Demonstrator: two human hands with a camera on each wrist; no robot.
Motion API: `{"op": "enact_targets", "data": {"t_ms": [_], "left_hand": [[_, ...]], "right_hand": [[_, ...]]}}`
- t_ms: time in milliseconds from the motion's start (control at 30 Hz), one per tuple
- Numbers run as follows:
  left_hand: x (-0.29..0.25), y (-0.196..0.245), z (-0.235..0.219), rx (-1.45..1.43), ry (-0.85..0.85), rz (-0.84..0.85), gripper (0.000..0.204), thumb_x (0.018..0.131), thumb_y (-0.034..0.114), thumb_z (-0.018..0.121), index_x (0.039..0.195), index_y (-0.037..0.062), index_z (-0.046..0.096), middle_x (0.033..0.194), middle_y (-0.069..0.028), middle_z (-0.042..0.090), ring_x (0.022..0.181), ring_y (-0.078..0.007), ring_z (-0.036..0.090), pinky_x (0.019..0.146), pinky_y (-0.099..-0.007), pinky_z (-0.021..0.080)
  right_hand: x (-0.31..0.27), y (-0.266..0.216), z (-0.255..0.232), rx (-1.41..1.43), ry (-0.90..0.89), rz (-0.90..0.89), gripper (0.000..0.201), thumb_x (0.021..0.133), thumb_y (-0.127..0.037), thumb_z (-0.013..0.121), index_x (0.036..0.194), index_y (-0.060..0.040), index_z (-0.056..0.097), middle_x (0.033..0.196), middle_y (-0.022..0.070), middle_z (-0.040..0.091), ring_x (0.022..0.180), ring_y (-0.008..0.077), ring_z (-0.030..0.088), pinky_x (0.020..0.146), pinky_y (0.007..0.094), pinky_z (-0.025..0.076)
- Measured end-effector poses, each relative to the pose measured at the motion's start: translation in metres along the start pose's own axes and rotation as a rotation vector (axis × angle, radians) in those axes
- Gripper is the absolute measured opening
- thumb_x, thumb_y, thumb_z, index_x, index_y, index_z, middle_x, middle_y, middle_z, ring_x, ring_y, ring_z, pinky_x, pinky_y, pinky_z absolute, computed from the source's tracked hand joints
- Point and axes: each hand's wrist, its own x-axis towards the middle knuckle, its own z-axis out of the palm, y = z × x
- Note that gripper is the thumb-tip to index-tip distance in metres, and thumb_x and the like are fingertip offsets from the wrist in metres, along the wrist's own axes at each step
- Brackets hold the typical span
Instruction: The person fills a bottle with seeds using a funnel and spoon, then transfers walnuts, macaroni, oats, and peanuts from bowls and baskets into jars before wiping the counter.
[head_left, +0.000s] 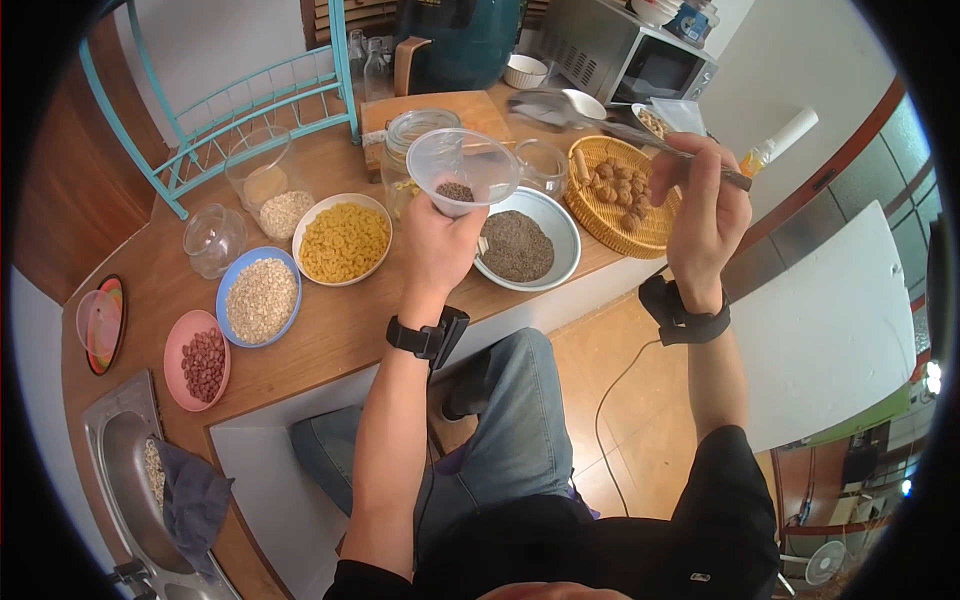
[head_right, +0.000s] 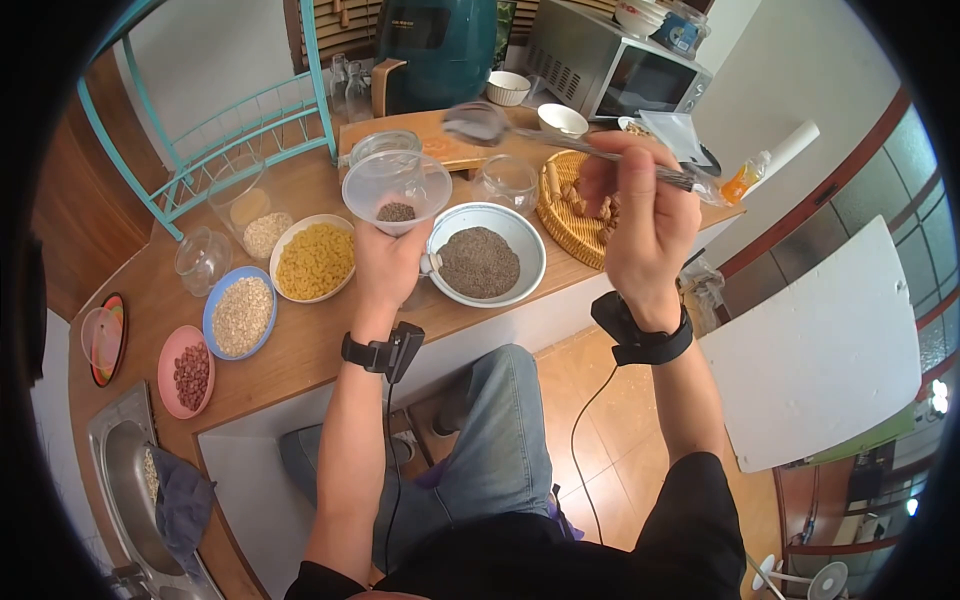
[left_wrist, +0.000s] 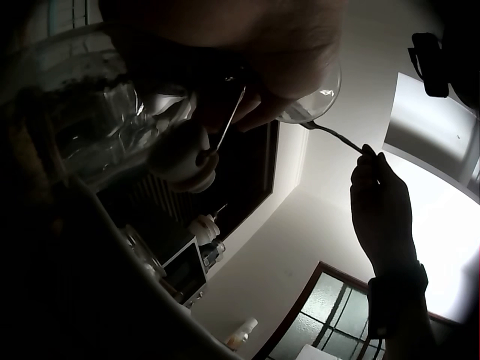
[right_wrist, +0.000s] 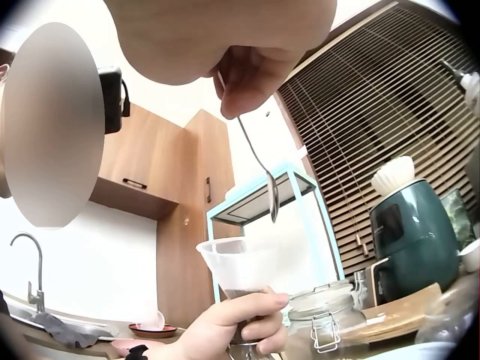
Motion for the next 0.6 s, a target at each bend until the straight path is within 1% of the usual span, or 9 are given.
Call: {"op": "enact_targets", "data": {"t_ms": [67, 100, 200, 300, 400, 433, 600], "left_hand": [[0.000, 0.000, 0.000, 0.000, 0.001, 0.009, 0.019, 0.083, 0.017, 0.070, 0.082, -0.0014, 0.064, 0.067, -0.0076, 0.066, 0.062, -0.0129, 0.061, 0.058, -0.0288, 0.046], [0.000, -0.001, 0.000, -0.012, 0.004, 0.014, 0.020, 0.084, 0.017, 0.070, 0.081, -0.0012, 0.064, 0.065, -0.0071, 0.065, 0.060, -0.0123, 0.060, 0.057, -0.0288, 0.045], [0.000, -0.003, 0.001, -0.032, 0.004, 0.028, 0.020, 0.085, 0.018, 0.070, 0.080, -0.0007, 0.063, 0.062, -0.0058, 0.063, 0.058, -0.0105, 0.058, 0.054, -0.0280, 0.044], [0.000, -0.004, 0.001, -0.044, -0.004, 0.021, 0.020, 0.085, 0.018, 0.070, 0.081, -0.0003, 0.063, 0.062, -0.0045, 0.062, 0.057, -0.0087, 0.056, 0.053, -0.0268, 0.042], [0.000, -0.001, 0.001, -0.044, 0.001, 0.020, 0.019, 0.085, 0.017, 0.070, 0.082, 0.0001, 0.063, 0.061, -0.0031, 0.061, 0.057, -0.0073, 0.054, 0.052, -0.0259, 0.041], [0.000, -0.001, 0.002, -0.043, 0.002, 0.022, 0.018, 0.086, 0.017, 0.069, 0.082, 0.0002, 0.062, 0.061, -0.0026, 0.061, 0.057, -0.0069, 0.054, 0.051, -0.0256, 0.040], [0.002, -0.005, 0.003, -0.025, -0.008, 0.006, 0.018, 0.086, 0.017, 0.070, 0.080, 0.0009, 0.062, 0.059, -0.0017, 0.060, 0.056, -0.0062, 0.052, 0.051, -0.0255, 0.039]], "right_hand": [[-0.010, 0.017, -0.012, -0.054, 0.067, 0.117, 0.031, 0.105, -0.020, 0.043, 0.105, 0.0049, 0.063, 0.080, 0.0056, 0.063, 0.065, 0.0086, 0.057, 0.059, 0.0214, 0.046], [-0.017, 0.027, -0.015, -0.047, 0.074, 0.210, 0.032, 0.105, -0.019, 0.043, 0.104, 0.0049, 0.063, 0.080, 0.0058, 0.064, 0.065, 0.0085, 0.057, 0.058, 0.0215, 0.047], [-0.050, 0.062, -0.023, -0.106, -0.033, 0.430, 0.031, 0.105, -0.018, 0.044, 0.105, 0.0056, 0.063, 0.080, 0.0059, 0.064, 0.065, 0.0085, 0.057, 0.058, 0.0217, 0.047], [-0.082, 0.086, -0.032, -0.160, -0.092, 0.490, 0.030, 0.104, -0.017, 0.044, 0.107, 0.0066, 0.063, 0.083, 0.0064, 0.065, 0.068, 0.0091, 0.058, 0.059, 0.0220, 0.047], [-0.113, 0.100, -0.028, -0.059, -0.035, 0.478, 0.030, 0.104, -0.017, 0.044, 0.109, 0.0070, 0.063, 0.085, 0.0073, 0.066, 0.071, 0.0097, 0.058, 0.059, 0.0222, 0.047], [-0.121, 0.101, -0.027, -0.056, -0.063, 0.495, 0.032, 0.104, -0.019, 0.045, 0.109, 0.0065, 0.063, 0.088, 0.0084, 0.067, 0.074, 0.0102, 0.059, 0.059, 0.0231, 0.048], [-0.140, 0.106, -0.013, 0.246, 0.028, 0.778, 0.036, 0.104, -0.025, 0.045, 0.109, 0.0055, 0.063, 0.088, 0.0078, 0.067, 0.075, 0.0100, 0.059, 0.062, 0.0246, 0.048]]}}
